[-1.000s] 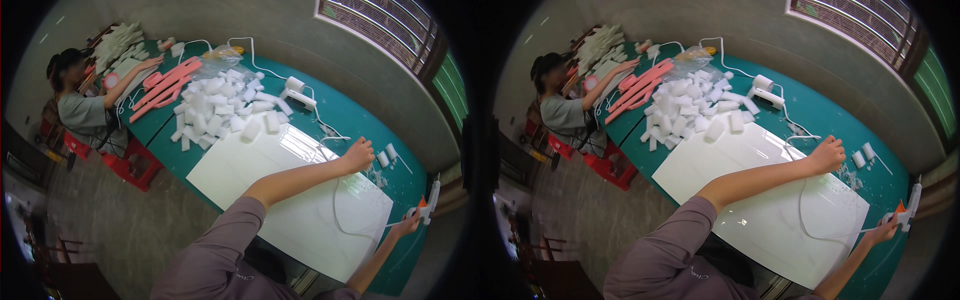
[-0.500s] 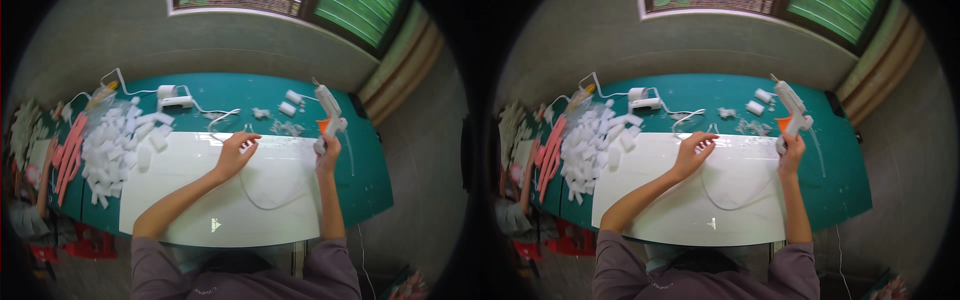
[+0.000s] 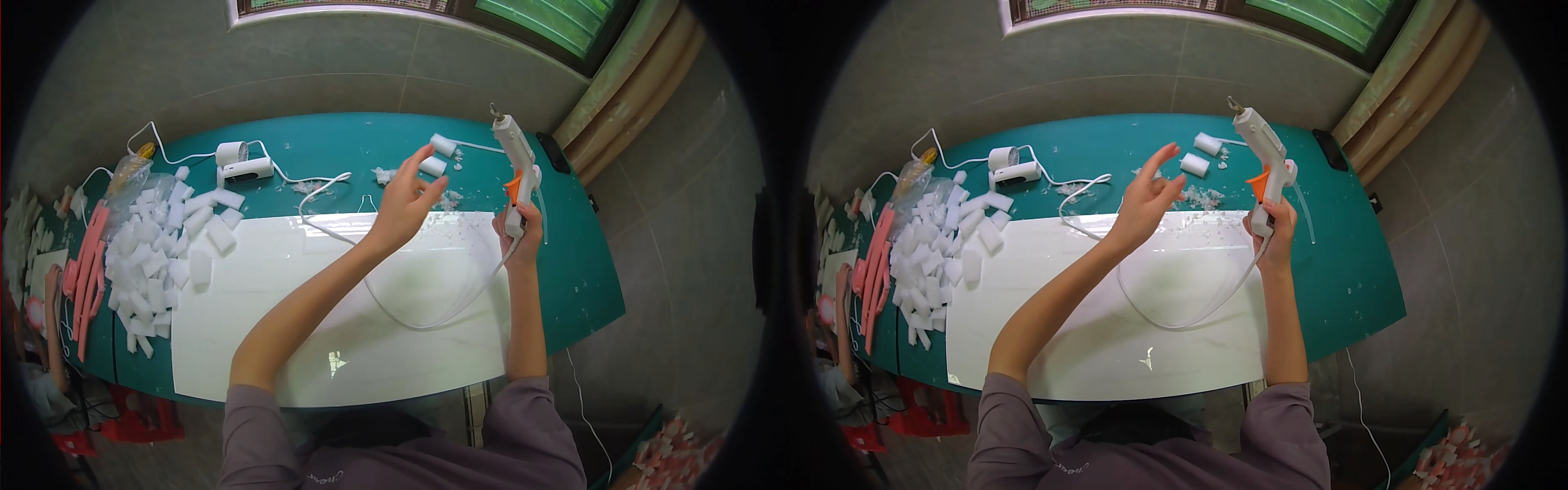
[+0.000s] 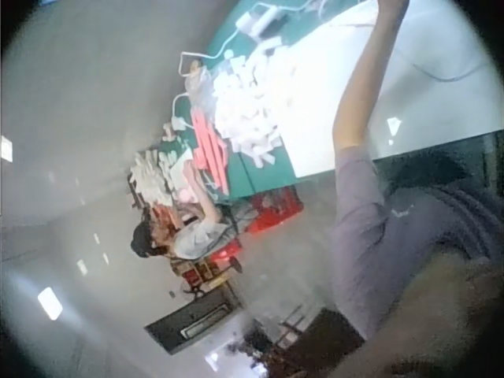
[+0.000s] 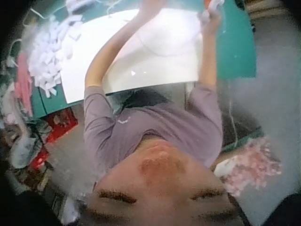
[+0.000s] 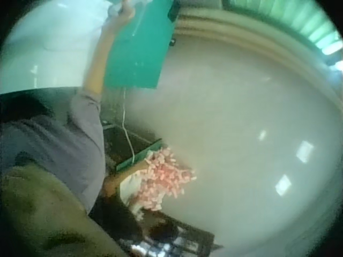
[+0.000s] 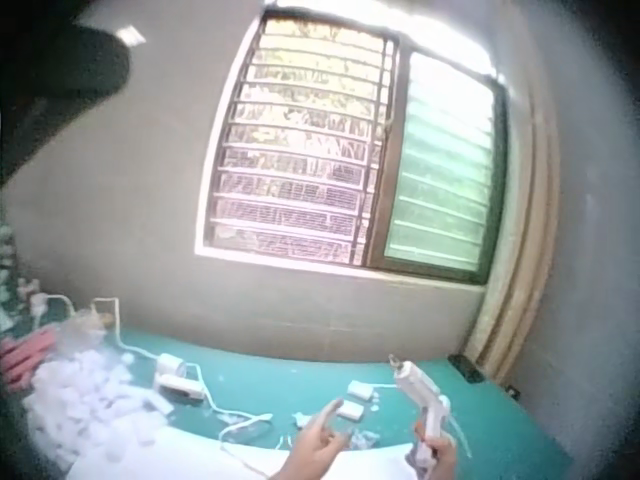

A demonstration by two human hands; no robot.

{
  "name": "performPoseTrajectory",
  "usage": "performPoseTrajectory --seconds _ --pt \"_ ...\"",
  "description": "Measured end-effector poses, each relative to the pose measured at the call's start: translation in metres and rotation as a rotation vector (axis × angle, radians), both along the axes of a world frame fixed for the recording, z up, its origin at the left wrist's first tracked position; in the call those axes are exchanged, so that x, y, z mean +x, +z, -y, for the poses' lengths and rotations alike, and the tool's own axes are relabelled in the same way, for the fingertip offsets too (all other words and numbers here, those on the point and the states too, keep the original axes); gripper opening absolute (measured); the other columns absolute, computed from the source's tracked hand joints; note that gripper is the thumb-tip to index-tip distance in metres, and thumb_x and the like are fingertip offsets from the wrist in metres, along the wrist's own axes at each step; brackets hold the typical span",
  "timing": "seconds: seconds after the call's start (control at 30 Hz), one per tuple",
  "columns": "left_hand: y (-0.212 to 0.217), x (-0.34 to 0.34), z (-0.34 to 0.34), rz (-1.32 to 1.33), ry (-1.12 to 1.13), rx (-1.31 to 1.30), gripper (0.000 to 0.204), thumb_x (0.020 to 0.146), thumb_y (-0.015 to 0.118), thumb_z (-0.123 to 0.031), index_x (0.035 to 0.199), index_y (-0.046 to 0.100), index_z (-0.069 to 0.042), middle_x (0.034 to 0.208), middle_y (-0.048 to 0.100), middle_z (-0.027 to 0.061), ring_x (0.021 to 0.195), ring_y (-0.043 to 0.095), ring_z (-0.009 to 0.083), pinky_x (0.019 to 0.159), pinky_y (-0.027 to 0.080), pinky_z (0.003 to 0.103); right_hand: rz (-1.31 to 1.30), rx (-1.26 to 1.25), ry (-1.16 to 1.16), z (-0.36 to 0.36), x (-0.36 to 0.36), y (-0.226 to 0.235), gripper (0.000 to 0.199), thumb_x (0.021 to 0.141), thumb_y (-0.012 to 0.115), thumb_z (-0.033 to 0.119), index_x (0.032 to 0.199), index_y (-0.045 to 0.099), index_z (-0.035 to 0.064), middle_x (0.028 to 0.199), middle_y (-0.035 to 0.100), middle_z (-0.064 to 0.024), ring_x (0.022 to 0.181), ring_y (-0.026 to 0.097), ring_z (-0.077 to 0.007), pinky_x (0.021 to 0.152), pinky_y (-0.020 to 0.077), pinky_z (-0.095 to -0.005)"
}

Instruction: The person sweeps debris off the board by hand, applies hot glue to a foam cylinder using a glue gun, and attaches foam pieces onto the cylinder by hand.

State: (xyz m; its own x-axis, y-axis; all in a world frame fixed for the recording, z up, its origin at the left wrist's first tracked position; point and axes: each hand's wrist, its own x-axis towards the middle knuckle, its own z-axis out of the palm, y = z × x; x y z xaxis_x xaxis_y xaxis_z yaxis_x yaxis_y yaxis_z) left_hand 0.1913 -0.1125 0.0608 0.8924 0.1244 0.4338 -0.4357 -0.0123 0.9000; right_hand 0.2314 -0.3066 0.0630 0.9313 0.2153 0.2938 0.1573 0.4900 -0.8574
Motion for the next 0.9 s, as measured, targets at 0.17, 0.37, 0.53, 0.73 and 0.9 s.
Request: performPoseTrajectory --seconds 0.17,0.37,0.53,0.73,0.9 --pt "0.013 0.033 0.028 -0.077 -0.125 -0.040 0.055 0.090 0.044 -0.025 0.134 0.019 -0.005 0.132 0.036 0.0055 0.070 0.049 0.0052 0.060 0.040 0.021 -0.033 0.012 0.105 0.000 0.000 -0.003 0.020 0.077 0.048 0.022 0.080 0.044 0.0025 0.047 0.036 0.0011 0.031 0.028 -0.0071 0.035 0.0225 -0.0224" --pt "-0.007 0.067 0.029 -0.012 -0.050 0.375 0.048 0.093 0.029 -0.037 0.134 0.028 -0.010 0.129 0.040 0.0014 0.088 0.048 0.0133 0.085 0.034 0.030 -0.092 0.016 0.090 -0.002 0.002 0.000 0.027 0.077 0.048 0.023 0.089 0.047 -0.0015 0.046 0.037 0.0011 0.032 0.030 -0.0073 0.036 0.0229 -0.0229" --pt "-0.009 0.071 0.045 -0.213 -0.123 0.178 0.046 0.093 0.030 -0.039 0.130 0.037 -0.012 0.124 0.046 0.0020 0.113 0.039 0.0222 0.099 0.023 0.035 -0.137 0.026 0.128 0.001 0.003 0.002 0.031 0.078 0.046 0.025 0.095 0.047 -0.0007 0.044 0.035 0.0006 0.034 0.029 -0.0074 0.036 0.0228 -0.0211" --pt "-0.006 0.074 0.041 -0.274 -0.422 -0.004 0.042 0.091 0.034 -0.040 0.112 0.056 -0.011 0.124 0.046 0.0063 0.115 0.037 0.0234 0.100 0.021 0.042 -0.147 0.053 0.161 0.003 0.008 -0.005 0.032 0.078 0.046 0.025 0.095 0.047 -0.0011 0.043 0.035 0.0004 0.034 0.029 -0.0076 0.036 0.0235 -0.0210" --pt "0.000 0.060 0.029 -0.340 -0.397 -0.106 0.036 0.090 0.040 -0.038 0.098 0.063 -0.010 0.116 0.051 0.0064 0.113 0.039 0.0212 0.099 0.019 0.044 -0.129 0.015 0.135 0.008 0.007 -0.003 0.032 0.077 0.047 0.025 0.095 0.047 -0.0017 0.043 0.036 0.0005 0.033 0.029 -0.0076 0.036 0.0236 -0.0206"
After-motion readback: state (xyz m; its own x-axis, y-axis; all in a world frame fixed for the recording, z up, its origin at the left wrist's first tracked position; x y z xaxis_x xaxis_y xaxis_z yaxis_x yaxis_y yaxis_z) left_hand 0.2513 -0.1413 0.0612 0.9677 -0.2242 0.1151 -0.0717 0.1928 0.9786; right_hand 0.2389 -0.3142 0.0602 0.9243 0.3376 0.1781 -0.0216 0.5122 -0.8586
